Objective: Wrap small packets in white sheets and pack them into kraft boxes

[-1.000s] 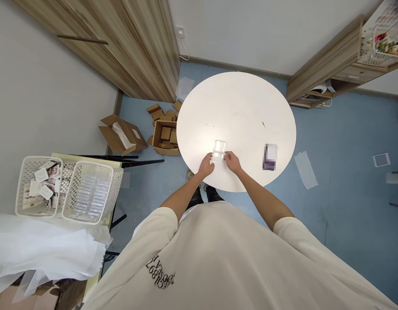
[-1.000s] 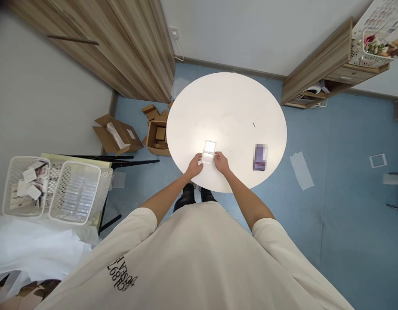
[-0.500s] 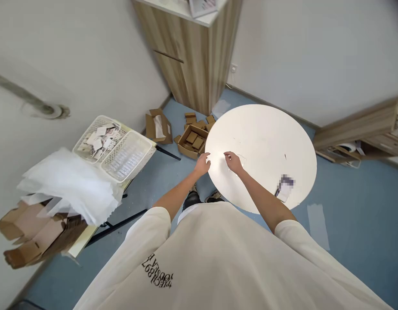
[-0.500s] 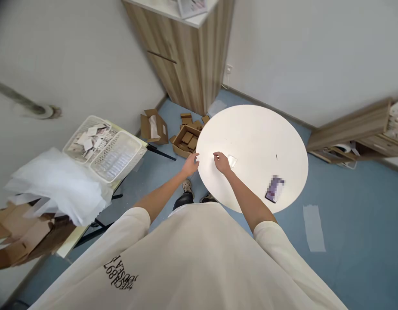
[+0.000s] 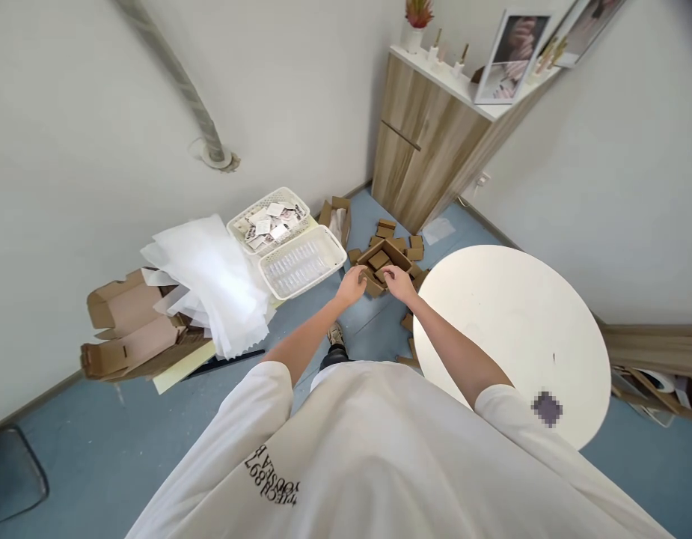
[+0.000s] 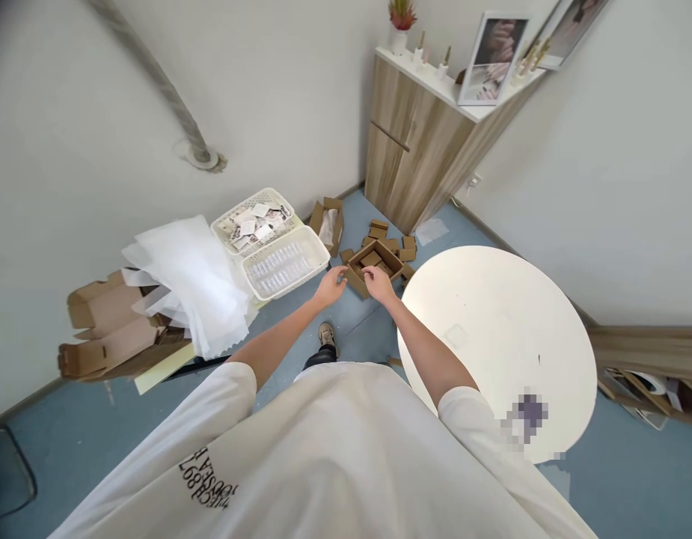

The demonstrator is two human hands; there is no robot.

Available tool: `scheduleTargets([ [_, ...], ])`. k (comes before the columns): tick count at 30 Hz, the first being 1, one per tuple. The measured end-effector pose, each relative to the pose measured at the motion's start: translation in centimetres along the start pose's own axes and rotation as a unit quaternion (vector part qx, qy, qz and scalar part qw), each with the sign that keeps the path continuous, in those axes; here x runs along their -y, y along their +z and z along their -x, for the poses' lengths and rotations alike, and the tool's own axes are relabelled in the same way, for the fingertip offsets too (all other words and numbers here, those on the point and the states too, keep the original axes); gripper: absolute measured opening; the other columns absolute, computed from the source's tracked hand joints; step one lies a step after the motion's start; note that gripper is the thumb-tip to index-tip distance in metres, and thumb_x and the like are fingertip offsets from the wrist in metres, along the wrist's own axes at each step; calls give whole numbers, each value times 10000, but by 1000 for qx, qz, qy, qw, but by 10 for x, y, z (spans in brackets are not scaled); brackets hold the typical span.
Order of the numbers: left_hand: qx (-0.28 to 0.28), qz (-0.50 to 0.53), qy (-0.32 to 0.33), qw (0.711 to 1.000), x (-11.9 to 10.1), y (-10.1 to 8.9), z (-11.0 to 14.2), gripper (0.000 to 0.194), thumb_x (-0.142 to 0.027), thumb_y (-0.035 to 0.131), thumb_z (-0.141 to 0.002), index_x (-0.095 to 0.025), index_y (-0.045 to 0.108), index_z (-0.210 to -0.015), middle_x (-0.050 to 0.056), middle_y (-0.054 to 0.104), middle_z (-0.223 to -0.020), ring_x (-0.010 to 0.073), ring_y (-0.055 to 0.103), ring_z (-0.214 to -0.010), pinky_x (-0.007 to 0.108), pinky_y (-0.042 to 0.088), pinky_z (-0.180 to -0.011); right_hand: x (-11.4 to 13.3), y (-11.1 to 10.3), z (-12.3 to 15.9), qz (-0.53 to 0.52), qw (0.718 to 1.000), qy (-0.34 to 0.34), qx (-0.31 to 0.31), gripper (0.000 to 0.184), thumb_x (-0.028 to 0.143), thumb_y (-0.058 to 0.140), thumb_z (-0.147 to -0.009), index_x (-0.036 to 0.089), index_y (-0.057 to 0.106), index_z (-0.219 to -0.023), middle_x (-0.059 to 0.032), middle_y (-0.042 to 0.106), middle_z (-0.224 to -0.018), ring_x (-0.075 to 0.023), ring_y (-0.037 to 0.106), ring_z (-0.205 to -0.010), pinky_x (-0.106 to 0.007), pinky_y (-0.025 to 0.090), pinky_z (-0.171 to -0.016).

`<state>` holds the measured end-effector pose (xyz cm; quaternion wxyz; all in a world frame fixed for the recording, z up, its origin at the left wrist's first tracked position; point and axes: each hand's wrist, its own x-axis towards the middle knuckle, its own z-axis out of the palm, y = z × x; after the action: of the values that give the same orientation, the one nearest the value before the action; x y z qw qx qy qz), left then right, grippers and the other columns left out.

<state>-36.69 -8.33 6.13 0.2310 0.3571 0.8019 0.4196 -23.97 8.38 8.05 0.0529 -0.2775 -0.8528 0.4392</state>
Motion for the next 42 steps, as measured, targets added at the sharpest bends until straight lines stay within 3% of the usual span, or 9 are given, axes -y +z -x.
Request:
scheduleTargets([
  [7,-102,-14,-52,993,71,-130,-47,380,-163,510,-957,-192,655,-1308,128,691,-1323,275,659,-1207,428,524,-1056,88,72,-82,6,999,-24,46,344,283,448,-986,246,726,-1186,-78,706,-1251,-229,673,-1056,-388,544,-936],
  [11,-159,-62,-123,978,118,-203,-65,360,-241,504,-986,-172,663,-1301,146,707,-1291,306,647,-1227,433,496,-1068,130,109,-120,-4,996,-52,65,342,274,459,-984,235,720,-1201,-87,688,-1287,-230,661,-1103,-375,538,-948],
  [13,-171,-104,-159,967,140,-231,-71,363,-250,512,-978,-164,659,-1298,159,692,-1308,319,630,-1245,443,474,-1085,146,127,-136,-5,995,-66,76,334,253,469,-976,234,722,-1192,-83,692,-1281,-226,659,-1108,-381,528,-977],
  [16,-178,-145,-218,949,169,-257,-79,371,-239,489,-975,-166,642,-1304,166,674,-1316,323,611,-1262,449,453,-1093,165,154,-158,-7,992,-87,93,331,212,478,-961,228,724,-1182,-78,691,-1273,-211,657,-1095,-378,519,-1005],
  [23,-190,-151,-262,934,207,-275,-100,354,-248,559,-933,-184,612,-1277,185,568,-1436,372,548,-1328,519,392,-1138,187,196,-185,4,986,-102,133,340,197,480,-965,221,728,-1198,-81,689,-1252,-204,645,-1093,-369,499,-1045],
  [32,-216,-110,-277,930,224,-278,-122,339,-249,681,-854,-223,590,-1179,186,531,-1414,406,572,-1255,588,396,-1114,189,204,-199,8,985,-95,146,363,232,469,-980,238,723,-1238,-67,699,-1239,-192,655,-1050,-354,523,-997],
  [37,-263,-76,-242,931,208,-278,-118,364,-238,676,-845,-214,567,-1192,160,529,-1404,353,587,-1237,529,429,-1104,190,200,-201,1,988,-86,131,336,244,467,-986,231,720,-1207,-77,695,-1264,-203,655,-1090,-359,530,-984],
  [40,-281,13,-184,942,184,-269,-120,355,-269,660,-859,-217,562,-1196,124,581,-1334,283,615,-1202,435,479,-1065,191,195,-203,-11,991,-75,108,345,273,486,-987,232,677,-1272,-85,679,-1304,-208,654,-1094,-363,537,-971],
  [42,-251,102,-163,949,162,-258,-125,312,-278,647,-863,-221,576,-1161,97,626,-1276,237,654,-1129,385,511,-1018,192,187,-203,-18,994,-65,82,405,309,518,-982,239,615,-1369,-97,652,-1347,-213,655,-1089,-371,542,-963],
])
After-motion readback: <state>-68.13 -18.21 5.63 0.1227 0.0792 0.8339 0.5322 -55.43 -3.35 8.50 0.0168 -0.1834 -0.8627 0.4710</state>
